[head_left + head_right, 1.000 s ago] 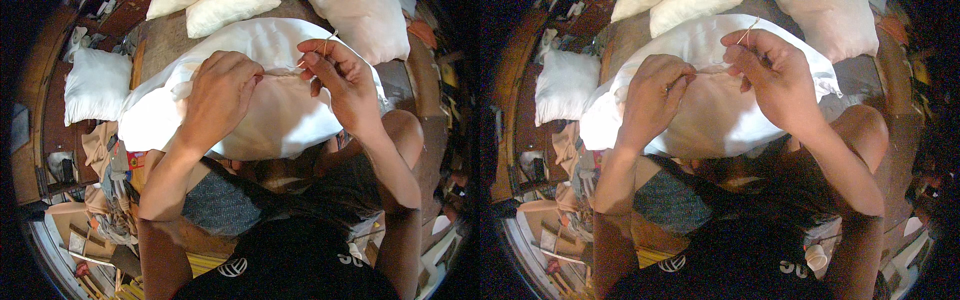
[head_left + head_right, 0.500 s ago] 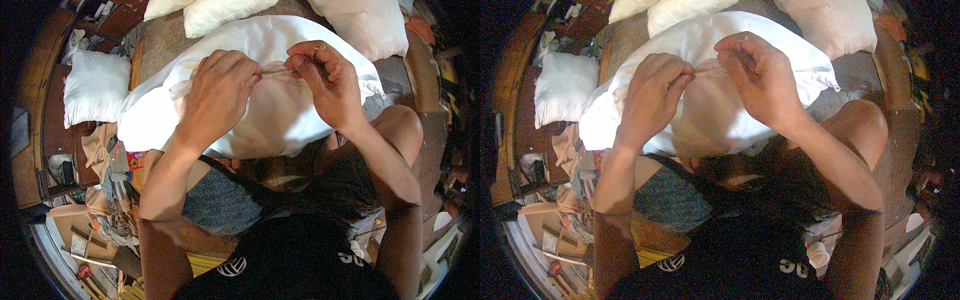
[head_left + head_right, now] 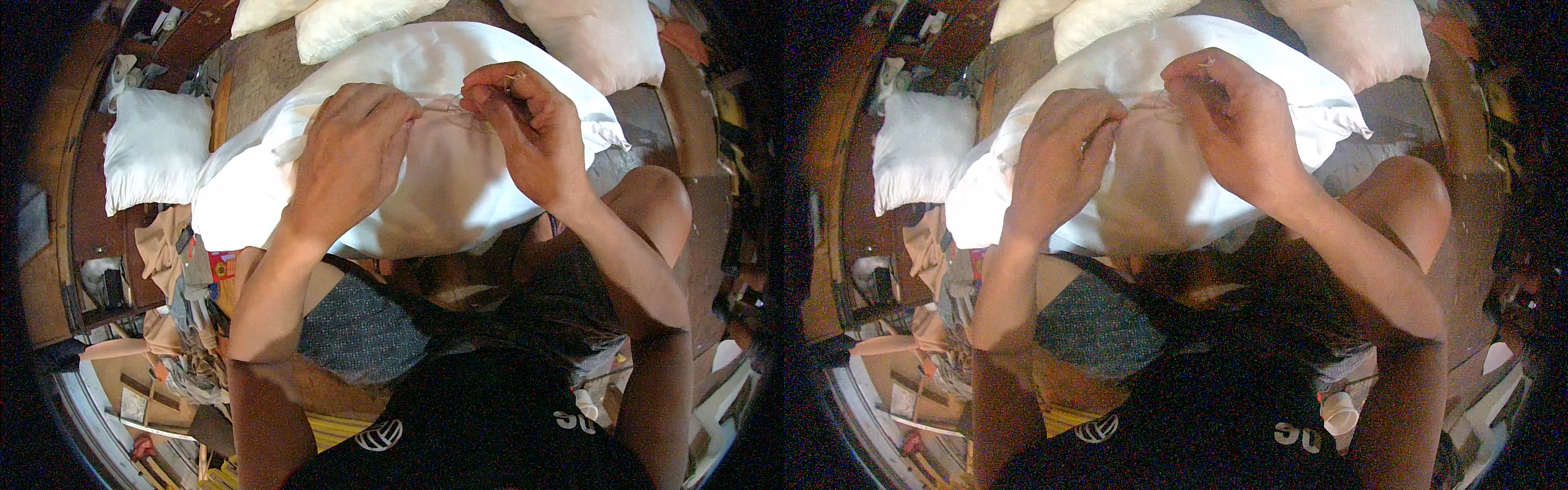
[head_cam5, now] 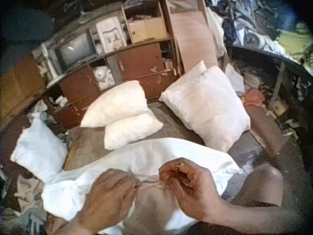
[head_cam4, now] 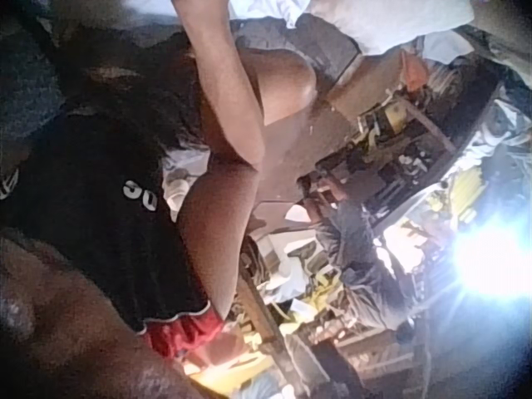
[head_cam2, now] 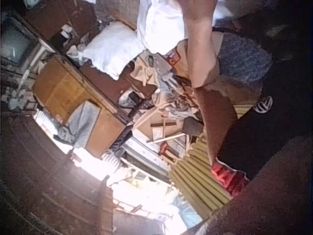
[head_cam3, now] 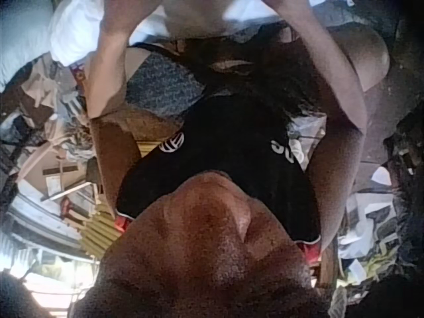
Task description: The person hand-sews the opening of a white pillowcase using a needle and thread. They repeatedly insert the needle through the fabric and pull the thread to close the seam.
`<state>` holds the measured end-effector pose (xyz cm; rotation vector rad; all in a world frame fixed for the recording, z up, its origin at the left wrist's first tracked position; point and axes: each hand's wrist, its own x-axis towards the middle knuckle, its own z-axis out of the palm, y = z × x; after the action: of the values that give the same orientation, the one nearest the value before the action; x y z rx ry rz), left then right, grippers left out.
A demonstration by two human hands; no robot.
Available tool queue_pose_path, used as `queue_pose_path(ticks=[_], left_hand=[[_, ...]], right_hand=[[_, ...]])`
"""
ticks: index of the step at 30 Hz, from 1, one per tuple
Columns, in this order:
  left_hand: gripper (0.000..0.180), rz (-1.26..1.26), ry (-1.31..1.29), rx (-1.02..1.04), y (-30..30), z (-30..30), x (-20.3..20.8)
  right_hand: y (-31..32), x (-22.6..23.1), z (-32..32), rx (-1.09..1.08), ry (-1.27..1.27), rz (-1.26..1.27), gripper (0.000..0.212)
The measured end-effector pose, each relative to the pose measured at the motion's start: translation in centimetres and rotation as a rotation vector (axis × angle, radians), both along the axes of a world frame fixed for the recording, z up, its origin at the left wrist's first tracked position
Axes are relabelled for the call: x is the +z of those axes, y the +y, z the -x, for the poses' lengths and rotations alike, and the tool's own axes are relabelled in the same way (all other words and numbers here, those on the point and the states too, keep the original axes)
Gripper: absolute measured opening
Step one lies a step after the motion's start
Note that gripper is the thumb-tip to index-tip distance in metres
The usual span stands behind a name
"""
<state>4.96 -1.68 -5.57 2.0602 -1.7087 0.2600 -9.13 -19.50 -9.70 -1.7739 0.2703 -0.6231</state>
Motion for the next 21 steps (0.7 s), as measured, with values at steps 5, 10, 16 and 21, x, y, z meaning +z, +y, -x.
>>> queue_pose_path(ticks=[5, 10, 16, 21], left_hand=[[0.01, 0.016, -0.076, 0.017, -0.2, 0.3, -0.9], [0.009, -0.006, -0.072, 0.051, -0.5, 0.4, -0.7], [0.008, 0.008, -0.059, 0.041, -0.4, 0.7, -0.7], [0.013, 0.005, -0.064, 0.051, -0.4, 0.8, -0.7]], right_hand=[[0.1, -0.2, -0.1, 0.0, -0.008, 0.001, 0.017], [0.1, -1.0, -0.7, -0.066, -0.118, 0.0, 0.014], [0.2, -0.6, -0.3, -0.026, -0.05, 0.04, 0.015], [0.3, -0.7, -0.4, -0.009, -0.062, 0.042, 0.015]])
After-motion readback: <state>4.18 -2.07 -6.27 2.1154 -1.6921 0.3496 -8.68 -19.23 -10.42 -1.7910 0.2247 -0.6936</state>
